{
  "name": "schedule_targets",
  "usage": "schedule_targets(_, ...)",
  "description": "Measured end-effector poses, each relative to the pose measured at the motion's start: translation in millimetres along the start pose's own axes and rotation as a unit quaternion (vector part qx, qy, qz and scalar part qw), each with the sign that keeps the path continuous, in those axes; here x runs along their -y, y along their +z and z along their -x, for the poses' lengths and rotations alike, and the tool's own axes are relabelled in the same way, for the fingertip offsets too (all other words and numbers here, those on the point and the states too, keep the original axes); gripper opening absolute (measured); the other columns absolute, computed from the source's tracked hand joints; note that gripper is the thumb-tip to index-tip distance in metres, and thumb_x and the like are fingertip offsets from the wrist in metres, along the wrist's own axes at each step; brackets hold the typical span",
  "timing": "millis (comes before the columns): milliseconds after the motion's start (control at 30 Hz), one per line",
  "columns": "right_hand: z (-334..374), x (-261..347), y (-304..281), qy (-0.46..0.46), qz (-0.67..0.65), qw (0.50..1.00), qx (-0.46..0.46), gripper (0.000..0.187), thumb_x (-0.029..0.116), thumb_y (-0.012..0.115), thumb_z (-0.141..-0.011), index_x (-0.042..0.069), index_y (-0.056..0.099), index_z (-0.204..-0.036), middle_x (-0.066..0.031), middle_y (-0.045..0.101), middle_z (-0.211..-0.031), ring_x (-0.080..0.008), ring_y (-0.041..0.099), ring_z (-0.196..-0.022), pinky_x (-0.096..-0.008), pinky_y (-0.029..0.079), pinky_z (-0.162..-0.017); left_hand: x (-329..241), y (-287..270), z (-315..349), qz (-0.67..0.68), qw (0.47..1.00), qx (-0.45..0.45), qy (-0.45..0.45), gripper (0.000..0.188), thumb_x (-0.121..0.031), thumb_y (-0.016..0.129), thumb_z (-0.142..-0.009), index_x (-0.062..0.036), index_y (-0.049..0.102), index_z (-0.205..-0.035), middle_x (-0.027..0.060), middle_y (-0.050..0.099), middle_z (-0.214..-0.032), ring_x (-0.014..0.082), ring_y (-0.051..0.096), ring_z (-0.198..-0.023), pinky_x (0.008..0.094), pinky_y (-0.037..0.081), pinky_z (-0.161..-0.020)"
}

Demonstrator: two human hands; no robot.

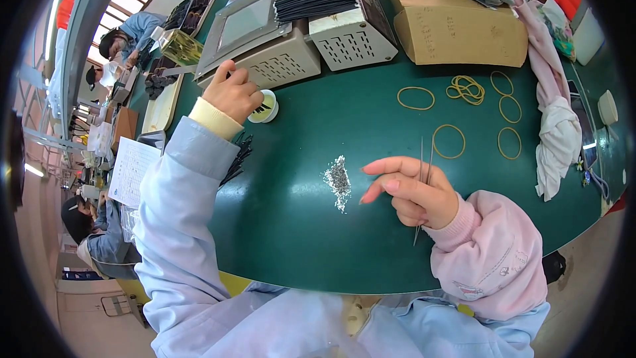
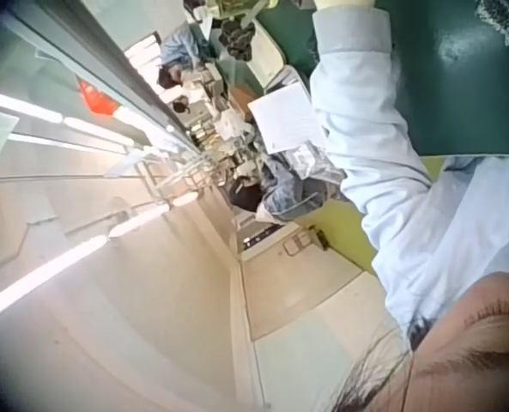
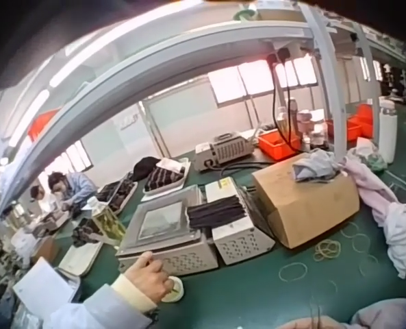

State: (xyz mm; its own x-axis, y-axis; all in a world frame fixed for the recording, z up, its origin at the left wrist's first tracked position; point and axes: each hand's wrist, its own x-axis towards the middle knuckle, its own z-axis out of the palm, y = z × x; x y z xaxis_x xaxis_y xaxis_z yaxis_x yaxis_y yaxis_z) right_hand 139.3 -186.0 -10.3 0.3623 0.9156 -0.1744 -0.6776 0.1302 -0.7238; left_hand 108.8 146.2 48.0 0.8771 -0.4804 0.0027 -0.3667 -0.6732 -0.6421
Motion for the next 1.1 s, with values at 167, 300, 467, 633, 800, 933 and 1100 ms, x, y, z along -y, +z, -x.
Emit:
schedule_targets(167,0.3,-0.5,2.7,0.014,-0.002,1.000,-0.012,0.034,0.006,0.042,-0.087,-0.003,0.043,-0.120,-0.0197,0.060,-0.097,-0.0014,0.026,-0.038,-0.0175,0.023,-0.035,55.7,-58.0,-9.4,-0.062,0.990,-0.096,-0.078,0.005,-0.017,0.060,-0.067,-0.0193,0.056,-0.065,-0.0047,0.053,-0.064,0.0164,0.050,-0.082,0.0402,0.032,-0.088)
schedule_targets(300,0.6,-4.2,2.3,0.023,-0.009,1.000,0.002,0.033,0.005,0.042,-0.088,-0.004,0.043,-0.120,-0.0212,0.060,-0.097,-0.0015,0.026,-0.038,-0.0174,0.023,-0.035,105.8,-39.8,-33.3,-0.075,0.991,-0.001,-0.112,0.007,-0.019,0.060,-0.073,-0.0198,0.057,-0.066,-0.0054,0.055,-0.067,0.0160,0.050,-0.084,0.0388,0.031,-0.088)
schedule_targets(467,1.2,-6.0,1.5,0.027,-0.015,1.000,-0.002,0.032,0.005,0.043,-0.088,-0.004,0.044,-0.120,-0.0221,0.061,-0.096,-0.0016,0.027,-0.038,-0.0173,0.024,-0.035,101.5,-29.5,-54.0,-0.048,0.985,0.098,-0.132,0.010,-0.020,0.060,-0.075,-0.0200,0.060,-0.065,-0.0064,0.058,-0.067,0.0159,0.049,-0.083,0.0373,0.029,-0.089)
schedule_targets(633,0.0,-3.4,1.6,0.039,-0.008,0.999,-0.009,0.032,0.004,0.043,-0.088,-0.005,0.045,-0.119,-0.0221,0.061,-0.094,-0.0014,0.028,-0.037,-0.0175,0.025,-0.035,97.2,-26.2,-59.5,-0.063,0.981,0.121,-0.136,0.014,-0.018,0.060,-0.075,-0.0197,0.060,-0.061,-0.0060,0.057,-0.063,0.0155,0.048,-0.081,0.0368,0.029,-0.089)
schedule_targets(800,-0.1,-3.1,2.7,0.040,-0.003,0.999,-0.007,0.033,0.004,0.043,-0.088,-0.005,0.044,-0.120,-0.0220,0.062,-0.093,-0.0013,0.028,-0.037,-0.0177,0.026,-0.034,99.4,-20.8,-56.5,-0.059,0.986,0.092,-0.128,0.014,-0.016,0.060,-0.074,-0.0192,0.060,-0.060,-0.0058,0.057,-0.063,0.0153,0.048,-0.081,0.0365,0.029,-0.089)
schedule_targets(933,-0.4,-4.2,2.6,0.041,0.001,0.999,-0.006,0.033,0.003,0.043,-0.088,-0.005,0.044,-0.120,-0.0219,0.062,-0.093,-0.0013,0.028,-0.037,-0.0176,0.026,-0.035,100.1,-17.3,-54.9,-0.056,0.986,0.093,-0.129,0.014,-0.015,0.060,-0.074,-0.0187,0.059,-0.060,-0.0057,0.058,-0.064,0.0156,0.048,-0.081,0.0369,0.029,-0.089)
schedule_targets(1100,0.3,-4.0,2.6,0.039,-0.005,0.999,0.001,0.033,0.003,0.043,-0.088,-0.005,0.044,-0.120,-0.0217,0.062,-0.092,-0.0014,0.028,-0.037,-0.0174,0.026,-0.035,101.8,-15.8,-56.4,-0.062,0.983,0.117,-0.124,0.008,-0.020,0.061,-0.075,-0.0245,0.066,-0.070,-0.0048,0.062,-0.068,0.0145,0.050,-0.087,0.0352,0.029,-0.087)
